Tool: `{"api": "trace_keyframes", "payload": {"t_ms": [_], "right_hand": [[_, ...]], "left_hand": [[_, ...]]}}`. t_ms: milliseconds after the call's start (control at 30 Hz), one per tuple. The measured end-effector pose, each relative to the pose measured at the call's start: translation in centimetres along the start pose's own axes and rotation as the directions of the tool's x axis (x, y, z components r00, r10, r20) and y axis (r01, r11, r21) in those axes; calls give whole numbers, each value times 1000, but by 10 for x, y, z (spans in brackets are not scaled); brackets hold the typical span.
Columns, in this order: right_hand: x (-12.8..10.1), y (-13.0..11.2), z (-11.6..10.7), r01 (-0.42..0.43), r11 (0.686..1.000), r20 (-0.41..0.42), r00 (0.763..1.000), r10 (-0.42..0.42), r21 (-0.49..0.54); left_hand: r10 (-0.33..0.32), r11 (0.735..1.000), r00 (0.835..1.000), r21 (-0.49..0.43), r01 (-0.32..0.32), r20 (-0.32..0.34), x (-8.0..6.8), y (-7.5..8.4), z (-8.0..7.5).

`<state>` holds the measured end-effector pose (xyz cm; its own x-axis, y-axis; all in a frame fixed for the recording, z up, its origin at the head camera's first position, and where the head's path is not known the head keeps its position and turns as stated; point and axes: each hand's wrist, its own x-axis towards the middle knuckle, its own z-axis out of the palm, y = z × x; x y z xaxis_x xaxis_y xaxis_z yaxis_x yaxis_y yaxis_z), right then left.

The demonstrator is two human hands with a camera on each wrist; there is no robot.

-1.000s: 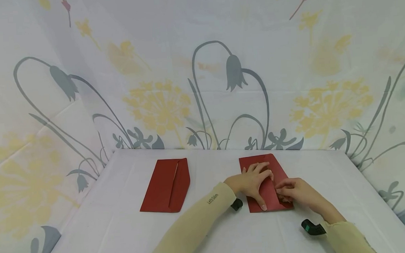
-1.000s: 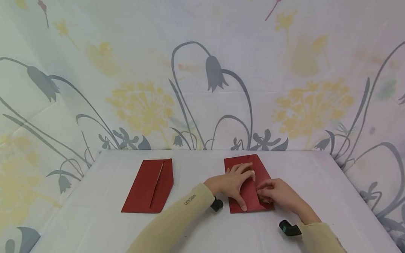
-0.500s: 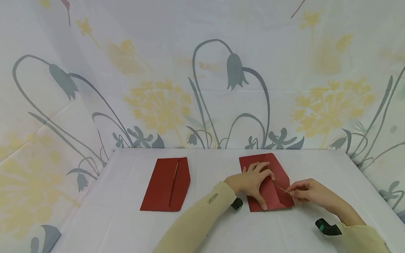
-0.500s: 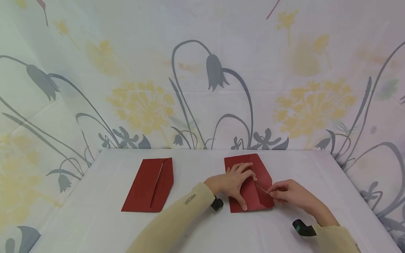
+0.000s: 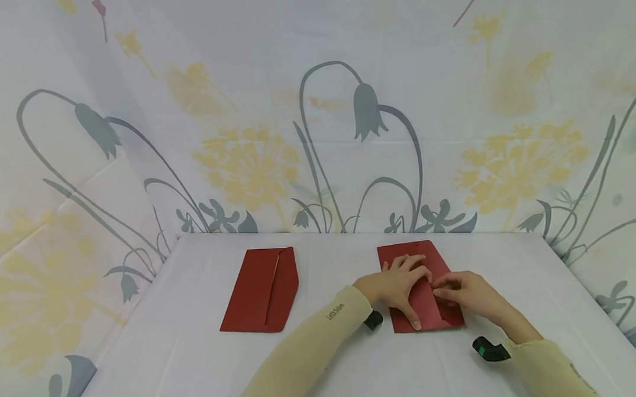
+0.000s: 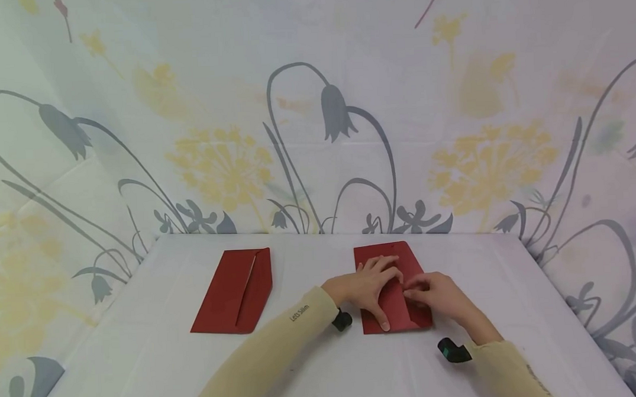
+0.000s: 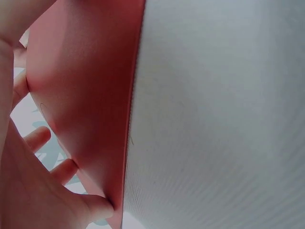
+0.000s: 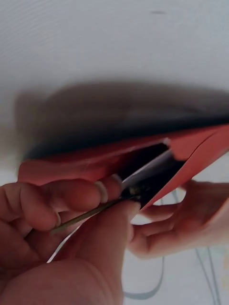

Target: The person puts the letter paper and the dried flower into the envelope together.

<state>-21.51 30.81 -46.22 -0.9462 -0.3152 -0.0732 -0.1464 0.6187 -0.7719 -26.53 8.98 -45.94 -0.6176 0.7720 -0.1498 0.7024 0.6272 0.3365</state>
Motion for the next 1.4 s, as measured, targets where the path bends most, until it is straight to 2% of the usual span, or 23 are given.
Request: {"api": "trace_keyframes", "payload": {"t_ms": [133, 267, 400, 800, 1200, 1400], "right_hand": [[4, 1, 9, 0, 1000, -86, 996, 0, 1], [4, 0, 12, -17, 1000, -112, 994, 20, 23], [1, 1, 8, -46, 999, -93, 994, 48, 27], [-18, 6, -9, -57, 997, 89, 995, 52, 60], [-14, 5, 8, -18, 992, 111, 994, 4, 122], [-12, 2, 9, -25, 992, 132, 991, 9, 126]], "left_hand": [[-5, 1000, 1000, 4, 5, 3, -1, 0, -1], [-11, 1000, 1000, 7, 11, 4, -1, 0, -1], [-8, 1000, 1000, 4, 8, 2, -1, 0, -2], [-6, 1000, 1000, -12, 6, 6, -2, 1, -2], [7, 1000, 1000, 3, -7, -3, -1, 0, 0], [5, 1000, 1000, 13, -5, 2, -2, 0, -1]]}}
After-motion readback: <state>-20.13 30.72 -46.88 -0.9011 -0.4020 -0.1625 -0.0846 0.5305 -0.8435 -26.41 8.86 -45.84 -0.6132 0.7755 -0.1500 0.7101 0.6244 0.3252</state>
